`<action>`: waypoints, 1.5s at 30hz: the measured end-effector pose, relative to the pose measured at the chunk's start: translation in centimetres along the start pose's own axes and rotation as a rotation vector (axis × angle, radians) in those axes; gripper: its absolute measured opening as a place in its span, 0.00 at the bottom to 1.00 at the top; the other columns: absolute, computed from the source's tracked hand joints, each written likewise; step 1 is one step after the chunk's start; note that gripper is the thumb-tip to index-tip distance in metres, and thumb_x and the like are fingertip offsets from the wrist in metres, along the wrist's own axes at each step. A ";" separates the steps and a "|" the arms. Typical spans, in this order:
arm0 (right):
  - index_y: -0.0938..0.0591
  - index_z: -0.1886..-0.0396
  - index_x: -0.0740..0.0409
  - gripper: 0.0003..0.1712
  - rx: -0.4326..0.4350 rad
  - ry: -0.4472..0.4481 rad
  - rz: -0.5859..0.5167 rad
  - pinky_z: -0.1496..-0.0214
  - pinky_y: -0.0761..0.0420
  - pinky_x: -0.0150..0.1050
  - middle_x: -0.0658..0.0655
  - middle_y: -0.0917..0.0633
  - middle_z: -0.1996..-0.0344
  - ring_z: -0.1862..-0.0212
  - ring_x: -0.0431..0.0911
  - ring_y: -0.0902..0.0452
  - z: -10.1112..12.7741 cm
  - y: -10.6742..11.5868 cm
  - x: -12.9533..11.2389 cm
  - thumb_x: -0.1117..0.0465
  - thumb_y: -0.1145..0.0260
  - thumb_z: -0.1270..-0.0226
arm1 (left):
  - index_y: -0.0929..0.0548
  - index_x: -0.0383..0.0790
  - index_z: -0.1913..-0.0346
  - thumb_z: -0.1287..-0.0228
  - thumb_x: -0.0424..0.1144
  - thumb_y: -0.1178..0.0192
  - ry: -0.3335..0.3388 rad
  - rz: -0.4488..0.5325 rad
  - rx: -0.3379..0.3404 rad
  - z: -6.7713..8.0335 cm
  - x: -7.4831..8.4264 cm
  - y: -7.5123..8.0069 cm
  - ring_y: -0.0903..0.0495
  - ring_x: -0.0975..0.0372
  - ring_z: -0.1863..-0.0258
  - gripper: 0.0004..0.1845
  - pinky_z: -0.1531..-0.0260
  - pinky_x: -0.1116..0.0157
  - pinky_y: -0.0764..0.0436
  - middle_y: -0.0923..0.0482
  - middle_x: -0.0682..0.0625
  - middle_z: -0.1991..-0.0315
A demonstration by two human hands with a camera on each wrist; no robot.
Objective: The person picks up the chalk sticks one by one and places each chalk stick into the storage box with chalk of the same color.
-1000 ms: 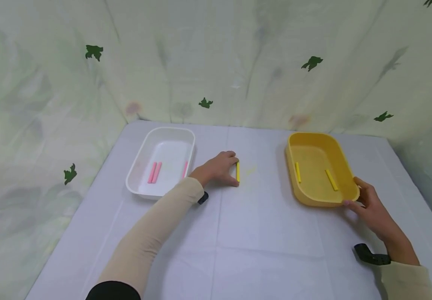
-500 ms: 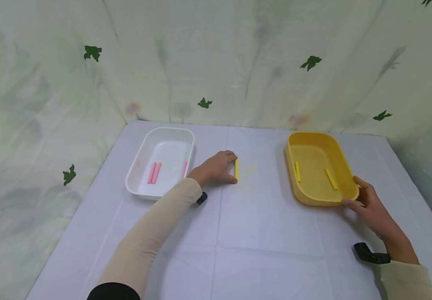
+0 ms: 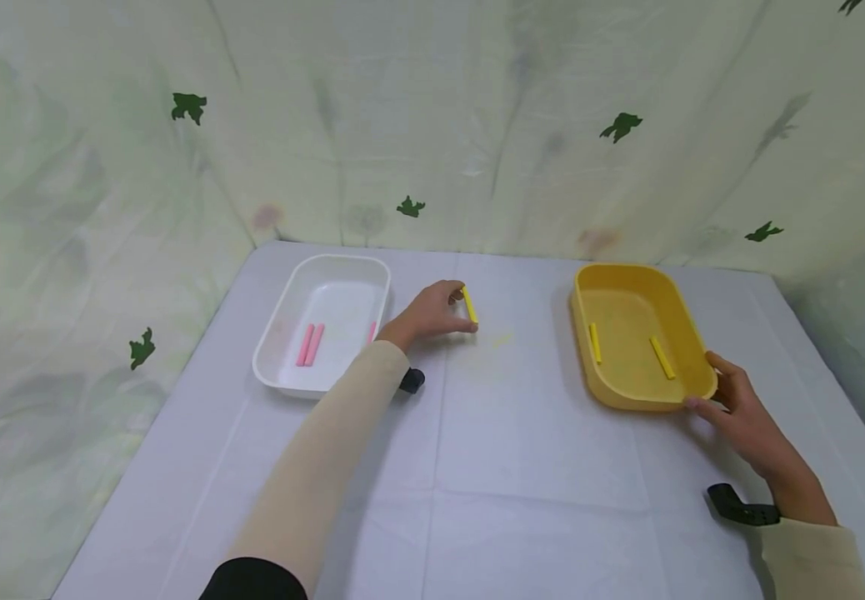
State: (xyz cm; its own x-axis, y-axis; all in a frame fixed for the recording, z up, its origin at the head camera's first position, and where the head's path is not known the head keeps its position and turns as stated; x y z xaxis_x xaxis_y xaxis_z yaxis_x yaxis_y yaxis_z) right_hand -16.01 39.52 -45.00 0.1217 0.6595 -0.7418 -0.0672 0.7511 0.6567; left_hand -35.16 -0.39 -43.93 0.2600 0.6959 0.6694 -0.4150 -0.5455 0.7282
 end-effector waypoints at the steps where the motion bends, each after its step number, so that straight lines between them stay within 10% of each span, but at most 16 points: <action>1: 0.66 0.20 0.58 0.53 0.000 0.001 -0.002 0.25 0.37 0.32 0.74 0.56 0.22 0.29 0.75 0.47 0.0 0.0 0.0 0.49 0.40 0.26 | 0.37 0.35 0.27 0.47 0.49 0.27 0.003 -0.002 0.008 -0.1 -0.1 0.1 0.27 0.52 0.36 0.47 0.32 0.57 0.29 0.26 0.42 0.36; 10: 0.66 0.20 0.58 0.54 0.004 -0.003 0.003 0.47 0.41 0.08 0.75 0.55 0.23 0.30 0.74 0.46 0.1 0.2 0.4 0.46 0.40 0.26 | 0.39 0.38 0.25 0.46 0.47 0.27 0.026 0.057 0.055 -0.5 -0.4 0.7 0.28 0.51 0.34 0.47 0.31 0.56 0.29 0.29 0.42 0.33; 14: 0.67 0.21 0.58 0.54 -0.008 -0.024 0.005 0.23 0.36 0.41 0.77 0.54 0.23 0.30 0.75 0.47 0.1 0.2 0.5 0.46 0.41 0.26 | 0.40 0.40 0.25 0.46 0.50 0.28 0.031 0.083 0.042 -0.8 0.3 0.5 0.29 0.52 0.32 0.48 0.31 0.55 0.29 0.30 0.43 0.31; 18: 0.68 0.21 0.58 0.54 -0.021 -0.043 0.010 0.33 0.40 0.73 0.79 0.52 0.25 0.31 0.73 0.45 -0.1 0.2 0.5 0.46 0.42 0.25 | 0.39 0.39 0.25 0.45 0.50 0.28 0.059 0.098 0.080 -1.0 0.5 0.9 0.29 0.52 0.33 0.48 0.31 0.56 0.28 0.29 0.43 0.32; 22: 0.68 0.21 0.59 0.54 -0.027 -0.045 0.019 0.32 0.27 0.52 0.79 0.50 0.25 0.34 0.71 0.41 -0.1 0.2 0.5 0.46 0.42 0.25 | 0.37 0.38 0.26 0.46 0.50 0.28 0.080 0.101 0.115 -0.9 0.4 1.1 0.29 0.53 0.33 0.47 0.32 0.56 0.28 0.27 0.43 0.33; 27: 0.66 0.21 0.61 0.53 -0.027 -0.007 0.010 0.60 0.36 0.11 0.81 0.47 0.27 0.38 0.69 0.39 0.0 0.3 0.4 0.48 0.41 0.25 | 0.37 0.39 0.26 0.46 0.53 0.28 0.083 0.101 0.118 -1.1 0.6 1.2 0.29 0.55 0.33 0.47 0.32 0.57 0.28 0.27 0.45 0.33; 45: 0.66 0.21 0.61 0.54 -0.024 0.005 0.010 0.60 0.35 0.10 0.80 0.49 0.26 0.37 0.70 0.39 -0.2 0.1 0.1 0.48 0.41 0.25 | 0.37 0.39 0.26 0.44 0.52 0.29 -0.147 0.006 -0.017 -1.1 10.8 -0.8 0.27 0.52 0.34 0.46 0.35 0.60 0.25 0.28 0.45 0.33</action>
State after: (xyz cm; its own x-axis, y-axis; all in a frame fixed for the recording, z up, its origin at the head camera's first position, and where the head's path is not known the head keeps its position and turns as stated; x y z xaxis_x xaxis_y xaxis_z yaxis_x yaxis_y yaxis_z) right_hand -16.23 39.66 -45.07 0.1161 0.6669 -0.7361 -0.0925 0.7451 0.6605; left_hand -33.02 8.07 -37.45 0.3818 0.6162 0.6889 -0.4312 -0.5405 0.7225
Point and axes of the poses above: each hand's wrist, its own z-axis away from the middle knuckle, its own y-axis out of the back of the hand, x = y × z, the point moved 8 cm from there along -z, towards the middle knuckle
